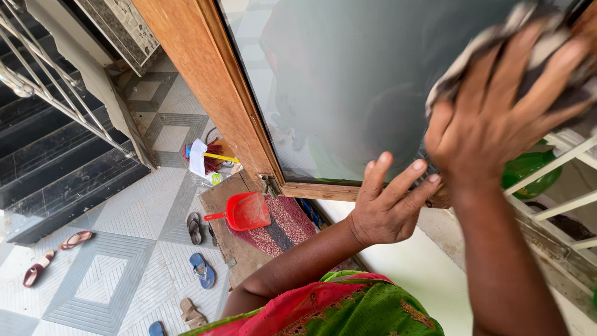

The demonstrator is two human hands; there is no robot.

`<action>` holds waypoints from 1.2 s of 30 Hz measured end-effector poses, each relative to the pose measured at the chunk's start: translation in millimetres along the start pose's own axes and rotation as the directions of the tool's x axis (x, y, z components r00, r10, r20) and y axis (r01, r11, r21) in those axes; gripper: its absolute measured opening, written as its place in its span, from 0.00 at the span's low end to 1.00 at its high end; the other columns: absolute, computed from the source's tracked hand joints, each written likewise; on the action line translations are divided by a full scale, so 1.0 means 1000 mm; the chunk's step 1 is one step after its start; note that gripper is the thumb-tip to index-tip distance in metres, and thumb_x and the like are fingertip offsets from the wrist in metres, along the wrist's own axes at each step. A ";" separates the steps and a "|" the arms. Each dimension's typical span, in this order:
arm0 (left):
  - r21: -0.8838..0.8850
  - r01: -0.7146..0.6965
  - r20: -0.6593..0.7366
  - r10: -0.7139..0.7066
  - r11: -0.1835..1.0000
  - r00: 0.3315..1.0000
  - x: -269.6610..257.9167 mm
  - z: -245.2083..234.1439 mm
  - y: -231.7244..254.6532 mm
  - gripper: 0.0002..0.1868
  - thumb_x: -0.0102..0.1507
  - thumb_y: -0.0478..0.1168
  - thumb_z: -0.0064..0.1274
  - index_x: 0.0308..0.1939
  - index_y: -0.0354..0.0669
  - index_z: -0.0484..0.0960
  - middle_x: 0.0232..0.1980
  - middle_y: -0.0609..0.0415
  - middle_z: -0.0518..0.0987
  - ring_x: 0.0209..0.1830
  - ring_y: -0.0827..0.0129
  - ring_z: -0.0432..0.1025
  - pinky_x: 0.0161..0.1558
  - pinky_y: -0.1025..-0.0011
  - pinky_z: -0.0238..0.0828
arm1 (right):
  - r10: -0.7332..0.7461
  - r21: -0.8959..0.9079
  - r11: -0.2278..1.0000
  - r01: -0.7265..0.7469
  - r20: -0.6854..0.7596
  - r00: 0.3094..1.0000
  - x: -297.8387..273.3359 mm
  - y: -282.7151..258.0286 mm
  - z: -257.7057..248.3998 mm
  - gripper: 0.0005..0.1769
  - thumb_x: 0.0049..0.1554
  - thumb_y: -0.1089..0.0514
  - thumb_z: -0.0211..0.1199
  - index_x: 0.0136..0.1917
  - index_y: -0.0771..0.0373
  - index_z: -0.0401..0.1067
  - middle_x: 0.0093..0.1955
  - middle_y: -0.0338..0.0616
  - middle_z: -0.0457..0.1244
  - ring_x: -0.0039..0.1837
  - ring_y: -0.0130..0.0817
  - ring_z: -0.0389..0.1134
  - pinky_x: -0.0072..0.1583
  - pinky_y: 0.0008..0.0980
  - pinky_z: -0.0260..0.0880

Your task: The person wipes a large glass pane set in a wooden door frame using a patterned cloth. They repeatedly rub the surface with both hands, moving the cloth across the glass in various directions while standing in a tiled entryway.

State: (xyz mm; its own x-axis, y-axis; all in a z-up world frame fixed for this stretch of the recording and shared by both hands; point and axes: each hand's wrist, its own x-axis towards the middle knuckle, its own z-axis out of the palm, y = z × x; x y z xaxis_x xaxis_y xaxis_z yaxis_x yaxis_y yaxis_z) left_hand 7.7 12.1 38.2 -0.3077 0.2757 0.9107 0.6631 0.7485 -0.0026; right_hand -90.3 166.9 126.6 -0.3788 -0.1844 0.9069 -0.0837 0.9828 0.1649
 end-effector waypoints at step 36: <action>0.275 0.277 0.026 -0.295 0.921 0.955 0.095 0.003 -0.015 0.31 0.73 0.58 0.41 0.76 0.48 0.65 0.80 0.45 0.62 0.72 0.45 0.57 0.66 0.50 0.52 | -0.097 0.453 0.857 0.247 -0.329 0.939 -0.166 -0.011 -0.001 0.18 0.66 0.52 0.57 0.66 0.61 0.72 0.76 0.49 0.61 0.80 0.51 0.47 0.74 0.65 0.46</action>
State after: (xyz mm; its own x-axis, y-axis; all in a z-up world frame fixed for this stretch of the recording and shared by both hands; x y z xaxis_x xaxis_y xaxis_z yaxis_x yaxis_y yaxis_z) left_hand -33.7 29.1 123.3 -0.5076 0.0582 0.8596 0.3373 0.9315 0.1362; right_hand -25.6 187.1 -25.0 -0.0447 -0.2644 0.9634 -0.5825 0.7903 0.1899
